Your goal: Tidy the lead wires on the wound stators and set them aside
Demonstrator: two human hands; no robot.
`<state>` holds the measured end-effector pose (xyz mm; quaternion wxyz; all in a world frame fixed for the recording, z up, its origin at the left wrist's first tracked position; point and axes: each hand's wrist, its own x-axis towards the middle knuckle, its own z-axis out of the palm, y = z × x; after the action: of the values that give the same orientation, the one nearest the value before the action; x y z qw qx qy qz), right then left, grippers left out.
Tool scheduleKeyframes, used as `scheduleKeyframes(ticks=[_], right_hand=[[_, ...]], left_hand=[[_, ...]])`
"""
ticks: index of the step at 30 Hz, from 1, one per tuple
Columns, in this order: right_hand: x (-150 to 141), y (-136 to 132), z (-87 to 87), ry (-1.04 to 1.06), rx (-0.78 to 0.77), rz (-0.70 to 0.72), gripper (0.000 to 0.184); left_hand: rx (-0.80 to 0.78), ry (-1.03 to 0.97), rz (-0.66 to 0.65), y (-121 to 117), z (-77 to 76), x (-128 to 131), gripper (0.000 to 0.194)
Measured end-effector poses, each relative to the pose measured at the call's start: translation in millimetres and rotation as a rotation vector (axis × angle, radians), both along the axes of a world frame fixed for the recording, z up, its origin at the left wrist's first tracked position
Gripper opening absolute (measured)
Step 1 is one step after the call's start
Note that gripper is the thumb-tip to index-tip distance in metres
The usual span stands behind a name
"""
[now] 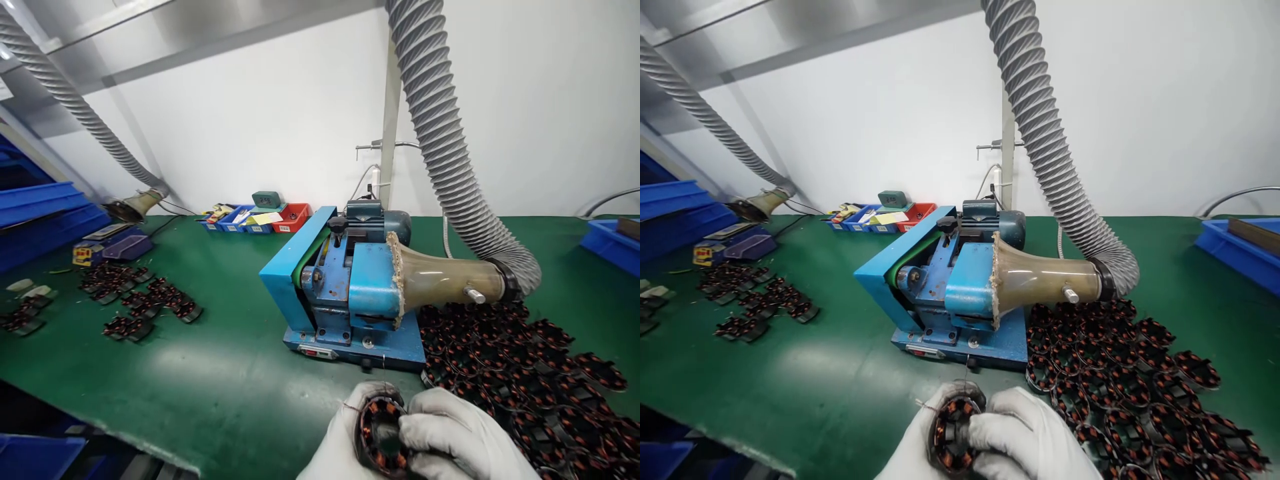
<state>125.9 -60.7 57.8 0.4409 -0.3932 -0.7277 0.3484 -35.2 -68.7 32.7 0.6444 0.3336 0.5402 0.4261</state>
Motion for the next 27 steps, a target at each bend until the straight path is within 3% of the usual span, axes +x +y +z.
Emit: scheduleKeyframes(ticks=[3,6,8,10,12,15,17,19,22,23,25,27], right_hand=[[-9.0,-0.8,-7.8,0.261,-0.272,-0.017,0.003],[-16.9,-3.7,-20.0,0.699,-0.625,-0.044,0.028],[-17.6,-5.4,-22.5,0.926,-0.731,-0.070,0.033],[-15.6,-7.1,-19.5,0.938,-0.755,-0.120,0.032],[-13.7,-9.6,-13.8,0.750,-0.747,-0.142,0.033],[-13.3,-14.4,-7.7,0.531,-0.766,-0.022,0.036],[-11.7,-16.4,-7.5,0.633,-0.837,0.046,0.042],[-7.3,-16.1,-9.3,0.840,-0.880,0.018,0.040],[-1.3,-11.3,-11.9,1.049,-0.809,-0.106,0.030],[-1.8,-9.2,-12.2,1.035,-0.806,-0.082,0.028],[-7.8,-5.2,-12.4,0.943,-0.789,-0.017,0.044],[-18.2,-1.7,-12.3,0.818,-0.702,-0.028,0.044]], left_hand=[[-0.014,0.085,-0.049,-5.9,-7.0,-6.4,0.040],[-0.050,0.070,-0.017,-8.5,-17.7,-6.0,0.038],[-0.067,0.012,0.037,-7.9,-22.4,-0.7,0.036],[-0.072,-0.072,0.072,-6.6,-22.7,4.5,0.036],[-0.055,-0.112,0.048,-6.2,-18.8,6.0,0.040],[-0.016,-0.077,-0.022,-8.2,-11.1,1.3,0.063],[-0.009,-0.081,-0.052,-9.1,-9.9,-2.7,0.074],[-0.024,-0.124,-0.085,-7.3,-13.2,-5.1,0.076],[-0.101,-0.299,-0.088,0.6,-21.7,-5.2,0.064],[-0.150,-0.383,-0.072,3.8,-23.7,-4.4,0.055],[-0.247,-0.530,-0.036,9.1,-24.8,-1.2,0.039],[-0.188,-0.468,-0.059,11.0,-22.1,3.2,0.035]])
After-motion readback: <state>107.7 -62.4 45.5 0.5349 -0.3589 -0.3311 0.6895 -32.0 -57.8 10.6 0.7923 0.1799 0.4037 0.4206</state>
